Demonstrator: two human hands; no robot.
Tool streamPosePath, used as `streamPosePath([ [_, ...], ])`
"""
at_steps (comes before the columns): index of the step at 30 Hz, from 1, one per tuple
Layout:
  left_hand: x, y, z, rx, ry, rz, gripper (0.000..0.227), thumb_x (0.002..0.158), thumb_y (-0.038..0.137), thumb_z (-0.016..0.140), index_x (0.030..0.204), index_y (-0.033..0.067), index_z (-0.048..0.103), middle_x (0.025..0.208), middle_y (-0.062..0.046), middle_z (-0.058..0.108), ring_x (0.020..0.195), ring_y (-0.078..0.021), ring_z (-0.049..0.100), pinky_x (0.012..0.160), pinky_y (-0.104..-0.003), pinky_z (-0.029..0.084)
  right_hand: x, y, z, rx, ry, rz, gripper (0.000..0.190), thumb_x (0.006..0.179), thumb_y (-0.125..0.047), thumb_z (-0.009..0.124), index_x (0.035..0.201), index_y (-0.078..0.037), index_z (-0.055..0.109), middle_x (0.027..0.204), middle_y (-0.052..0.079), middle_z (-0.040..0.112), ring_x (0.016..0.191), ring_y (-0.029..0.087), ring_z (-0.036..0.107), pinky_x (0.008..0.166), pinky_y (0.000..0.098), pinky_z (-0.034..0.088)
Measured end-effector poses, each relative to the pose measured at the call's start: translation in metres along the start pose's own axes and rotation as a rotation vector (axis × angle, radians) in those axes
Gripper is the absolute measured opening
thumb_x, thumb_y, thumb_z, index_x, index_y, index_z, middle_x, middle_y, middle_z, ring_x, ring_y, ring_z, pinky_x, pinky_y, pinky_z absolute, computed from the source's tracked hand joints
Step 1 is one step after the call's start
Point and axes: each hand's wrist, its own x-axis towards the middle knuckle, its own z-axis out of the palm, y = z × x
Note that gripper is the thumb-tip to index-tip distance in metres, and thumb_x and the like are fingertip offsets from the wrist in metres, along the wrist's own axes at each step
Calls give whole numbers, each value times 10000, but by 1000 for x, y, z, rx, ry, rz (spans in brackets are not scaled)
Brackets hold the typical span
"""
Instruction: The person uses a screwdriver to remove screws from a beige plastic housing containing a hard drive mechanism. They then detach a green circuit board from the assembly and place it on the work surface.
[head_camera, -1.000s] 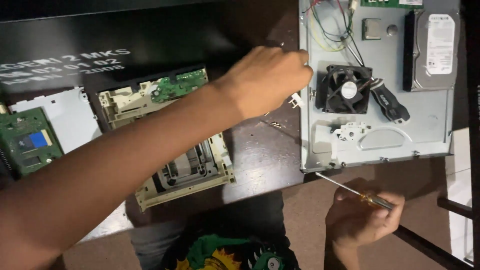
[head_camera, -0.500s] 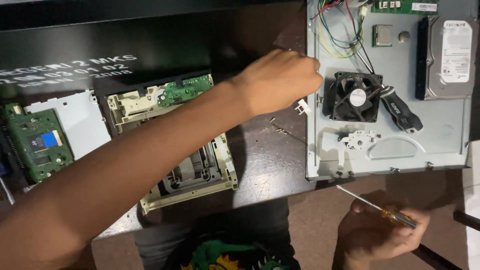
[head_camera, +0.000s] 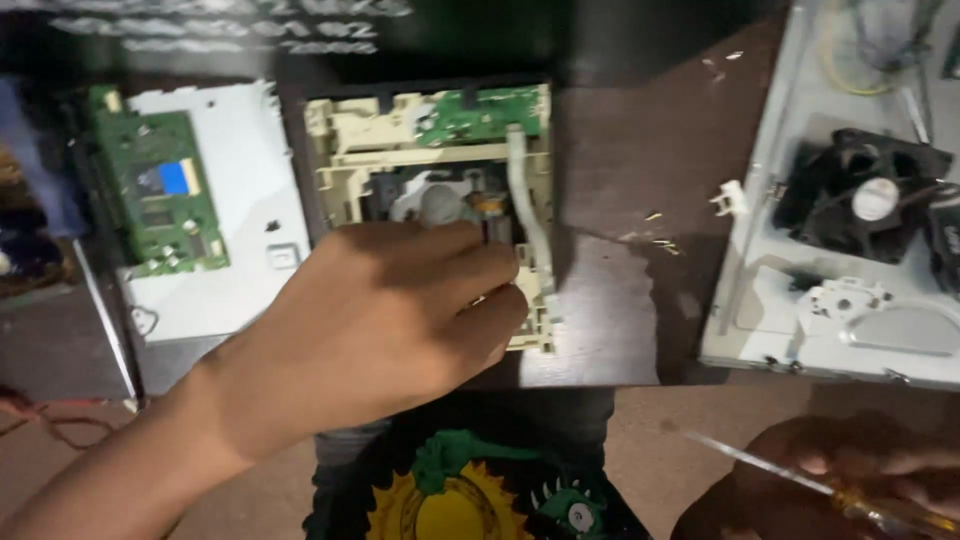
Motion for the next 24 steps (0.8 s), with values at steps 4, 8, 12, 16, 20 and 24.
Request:
streamPosePath([
  [4,-21,-9,8,-130,-72,46,236,862,-126,738,732,55,663,866,-80,727,776,-223,706,541,-273,631,3,-13,13,14,-78,-11,430,1156,-492,447,1231,-68,459,1135,115,523,910,211,600,718,328,545],
  [8,-20,-18,24,-100,-600,126,289,860,-167,697,686,57,637,487,28,421,367,-103,498,323,-224,422,7,-25,21,2,-155,-13,416,1153,-467,449,1216,-57,428,1076,128,504,848,233,600,703,343,544],
  [12,-19,-17,25,-62,-271,218,228,759,0,839,647,129,687,857,-52,747,772,-190,713,461,-273,633,11,-32,28,-6,-204,-20,408,1150,-451,450,1206,-49,408,1037,137,491,807,248,600,693,354,543],
  [16,-19,-16,22,-83,-628,240,124,877,32,787,788,60,704,740,-72,633,600,-177,647,317,-260,530,13,-37,32,-14,-280,-10,399,1147,-426,452,1191,-37,377,979,150,471,745,270,600,678,369,542],
  [20,-37,-15,29,1,-219,234,124,826,-55,779,743,7,711,834,-117,716,524,-170,659,313,-241,527,46,-7,-5,215,-808,-19,315,928,-223,604,1145,-15,510,1058,270,709,988,305,813,816,326,746],
  [24,-44,-19,44,-9,-62,207,229,823,-110,742,696,63,661,680,-23,647,542,-155,619,417,-226,550,45,-58,17,33,-808,83,299,909,-191,605,1103,22,522,1141,256,684,963,321,818,852,367,746],
])
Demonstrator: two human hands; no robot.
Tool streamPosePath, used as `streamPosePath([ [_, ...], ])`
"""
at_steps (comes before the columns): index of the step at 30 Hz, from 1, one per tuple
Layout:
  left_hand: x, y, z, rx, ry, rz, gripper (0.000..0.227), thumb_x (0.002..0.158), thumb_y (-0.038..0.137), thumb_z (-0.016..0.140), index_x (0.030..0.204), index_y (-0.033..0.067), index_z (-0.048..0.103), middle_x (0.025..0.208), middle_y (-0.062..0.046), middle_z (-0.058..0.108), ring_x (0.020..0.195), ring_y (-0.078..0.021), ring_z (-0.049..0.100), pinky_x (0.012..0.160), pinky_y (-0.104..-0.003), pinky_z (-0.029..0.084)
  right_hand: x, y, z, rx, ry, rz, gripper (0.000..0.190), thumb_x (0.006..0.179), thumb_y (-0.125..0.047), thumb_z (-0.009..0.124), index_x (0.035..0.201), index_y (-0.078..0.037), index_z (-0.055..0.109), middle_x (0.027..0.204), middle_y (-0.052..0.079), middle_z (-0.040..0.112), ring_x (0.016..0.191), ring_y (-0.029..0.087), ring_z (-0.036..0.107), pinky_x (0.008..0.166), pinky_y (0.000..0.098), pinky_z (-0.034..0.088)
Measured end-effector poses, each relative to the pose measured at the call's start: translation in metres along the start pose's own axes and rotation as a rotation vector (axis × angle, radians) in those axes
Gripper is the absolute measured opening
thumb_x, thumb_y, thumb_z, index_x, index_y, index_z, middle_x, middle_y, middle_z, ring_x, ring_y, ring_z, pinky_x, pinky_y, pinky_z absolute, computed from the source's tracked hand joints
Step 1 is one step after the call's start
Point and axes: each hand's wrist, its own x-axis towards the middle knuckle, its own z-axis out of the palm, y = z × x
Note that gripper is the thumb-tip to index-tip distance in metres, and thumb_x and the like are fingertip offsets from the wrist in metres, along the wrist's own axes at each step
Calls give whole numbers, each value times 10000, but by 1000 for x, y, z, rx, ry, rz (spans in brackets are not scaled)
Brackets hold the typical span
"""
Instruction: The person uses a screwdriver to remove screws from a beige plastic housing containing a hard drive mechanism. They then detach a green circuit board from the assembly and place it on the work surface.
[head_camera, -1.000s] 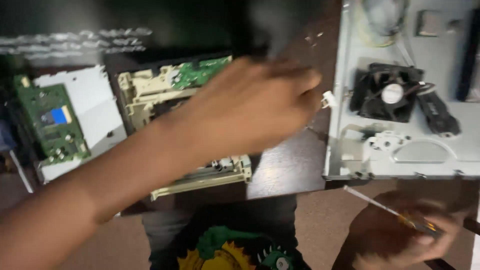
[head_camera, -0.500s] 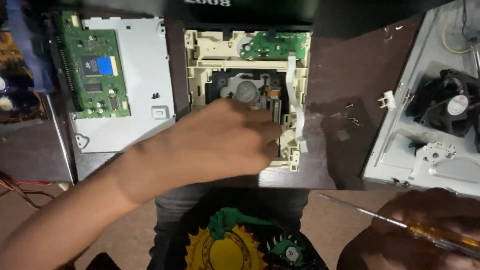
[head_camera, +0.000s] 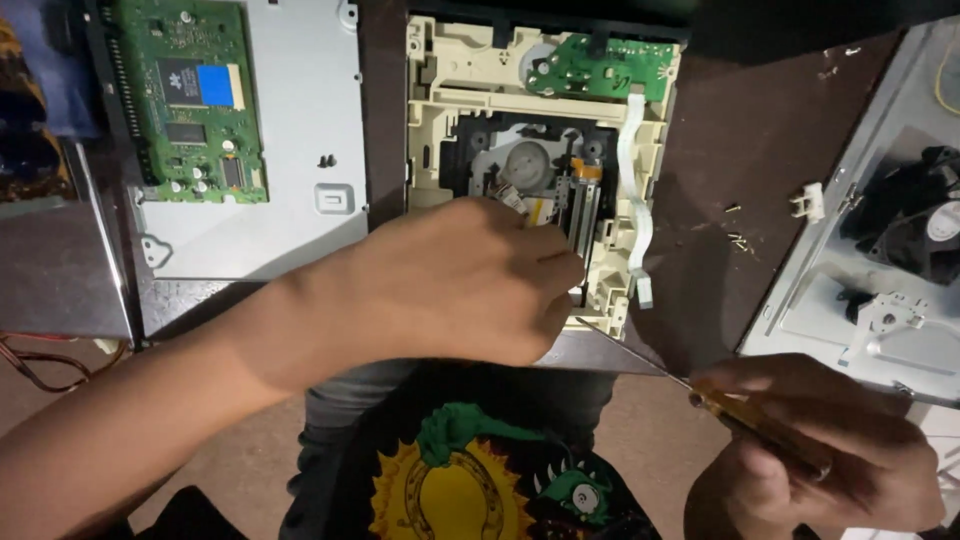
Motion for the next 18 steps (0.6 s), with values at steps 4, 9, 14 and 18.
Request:
streamPosePath([
  [4,-3,-5,4,-113,43,-15,206,882,-71,707,743,68,646,654,-23,592,525,-155,575,404,-216,555,9,-2,6,-61,-56,-56,355,880,-207,635,1116,25,507,1091,289,705,922,340,828,772,349,739],
  [9,-2,-9,6,-334,-53,-103,193,950,-45,582,802,74,611,604,-1,479,437,-143,424,343,-246,426,32,1,36,-120,127,-280,340,922,-238,582,966,94,520,804,340,656,725,410,767,613,419,644],
  [14,1,-11,2,-432,-205,-142,211,1049,76,492,884,30,615,594,1,452,356,-97,346,284,-260,336,50,-10,37,-191,82,-423,261,895,-166,626,860,61,504,744,271,678,686,323,776,515,347,600],
  [18,4,-12,2,-518,-347,-191,249,1083,127,451,870,73,570,552,21,398,334,-100,353,273,-270,393,71,-40,30,-293,-45,-370,197,886,-102,614,842,67,523,802,263,723,614,225,731,538,316,534],
])
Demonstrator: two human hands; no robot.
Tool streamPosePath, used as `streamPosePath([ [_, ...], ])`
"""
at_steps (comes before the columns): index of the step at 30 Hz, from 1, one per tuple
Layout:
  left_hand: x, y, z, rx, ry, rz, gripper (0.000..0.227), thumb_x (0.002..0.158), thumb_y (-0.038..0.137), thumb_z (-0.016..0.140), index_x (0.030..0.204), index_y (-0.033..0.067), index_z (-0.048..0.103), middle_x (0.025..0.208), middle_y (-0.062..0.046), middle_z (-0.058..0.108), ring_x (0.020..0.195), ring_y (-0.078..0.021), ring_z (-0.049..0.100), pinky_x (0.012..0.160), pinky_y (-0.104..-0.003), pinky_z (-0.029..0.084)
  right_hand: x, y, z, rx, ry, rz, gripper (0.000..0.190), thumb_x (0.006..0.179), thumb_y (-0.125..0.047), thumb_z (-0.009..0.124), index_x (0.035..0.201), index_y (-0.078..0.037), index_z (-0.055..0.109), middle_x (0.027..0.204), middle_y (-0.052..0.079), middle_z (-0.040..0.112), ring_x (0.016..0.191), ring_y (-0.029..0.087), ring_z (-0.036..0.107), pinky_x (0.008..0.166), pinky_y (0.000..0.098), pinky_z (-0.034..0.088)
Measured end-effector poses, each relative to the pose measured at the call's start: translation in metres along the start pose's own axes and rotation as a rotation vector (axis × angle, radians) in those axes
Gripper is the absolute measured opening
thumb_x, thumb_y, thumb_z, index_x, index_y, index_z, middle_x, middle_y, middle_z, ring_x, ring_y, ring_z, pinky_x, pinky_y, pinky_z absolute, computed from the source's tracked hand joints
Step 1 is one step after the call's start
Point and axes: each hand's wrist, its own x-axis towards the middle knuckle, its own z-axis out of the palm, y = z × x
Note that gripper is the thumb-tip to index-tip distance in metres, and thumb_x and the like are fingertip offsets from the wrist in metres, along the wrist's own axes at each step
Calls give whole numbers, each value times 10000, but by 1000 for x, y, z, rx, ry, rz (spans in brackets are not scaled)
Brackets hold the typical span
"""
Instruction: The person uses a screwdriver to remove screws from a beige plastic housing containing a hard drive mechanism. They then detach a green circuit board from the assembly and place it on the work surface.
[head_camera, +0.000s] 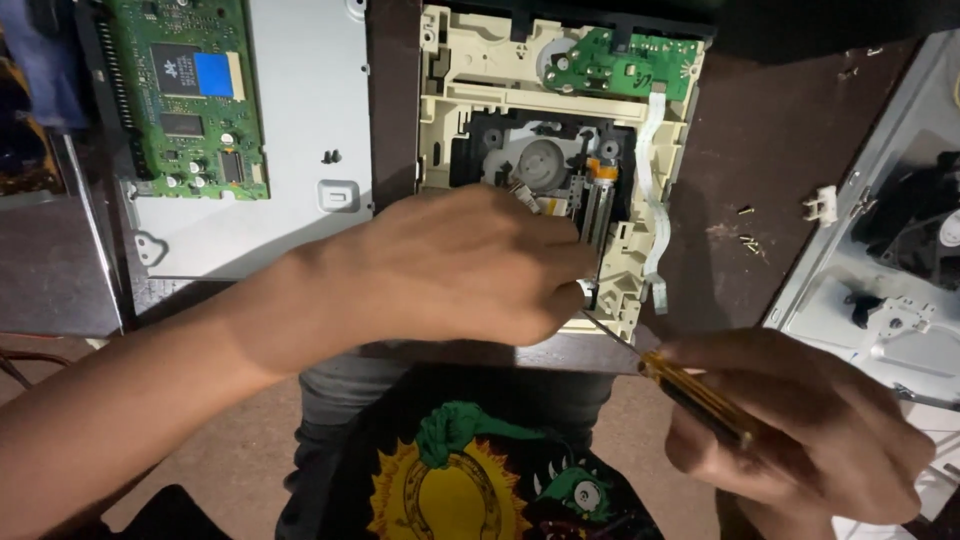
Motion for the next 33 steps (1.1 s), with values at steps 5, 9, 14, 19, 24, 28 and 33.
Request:
streamPosePath([
  [5,1,1,1,-26,110,11,293,1079,110,473,790,110,517,651,-21,447,436,-146,391,298,-270,429,30,-12,-20,-50,-335,2,246,876,-133,717,1064,21,683,993,215,756,838,234,774,737,329,588],
  [9,2,3,-6,-96,-109,-123,424,925,94,422,1313,37,582,548,-89,521,297,-98,279,225,-281,283,26,-5,-31,-116,-492,39,291,884,-239,667,1113,-64,703,1088,161,748,925,287,750,777,404,593],
  [14,7,10,-25,-303,-288,-393,468,894,135,431,1345,108,552,518,9,259,380,-116,269,290,-267,260,16,-9,-46,-286,-797,-131,293,990,-294,449,1228,-200,592,1350,-53,604,1318,150,559,1033,323,494],
  [19,9,15,-36,-308,-370,-440,89,956,185,418,1033,145,434,722,-78,460,410,-98,258,335,-255,251,3,5,-51,688,-749,873,495,1012,-270,526,1442,-73,673,999,91,734,760,184,578,625,382,458],
  [24,7,17,-42,-296,-435,-465,364,1051,206,387,698,127,431,583,23,292,436,-89,239,362,-228,259,11,-6,-43,604,-694,1434,568,869,-218,605,1396,-198,817,1417,-127,980,1377,-29,814,1126,212,622],
  [28,6,16,-41,-262,-308,-351,235,1084,251,372,955,138,533,696,1,373,462,-108,310,352,-268,325,16,-19,-42,107,-755,679,503,901,-289,585,1371,-153,705,1272,-83,820,1192,6,749,930,224,579],
  [33,5,19,-43,-324,-311,-402,231,1039,252,377,903,143,529,814,-19,520,496,-115,347,376,-273,332,12,-14,-48,847,-355,1533,554,889,-100,619,1360,34,878,1238,194,931,1063,282,895,663,420,571],
])
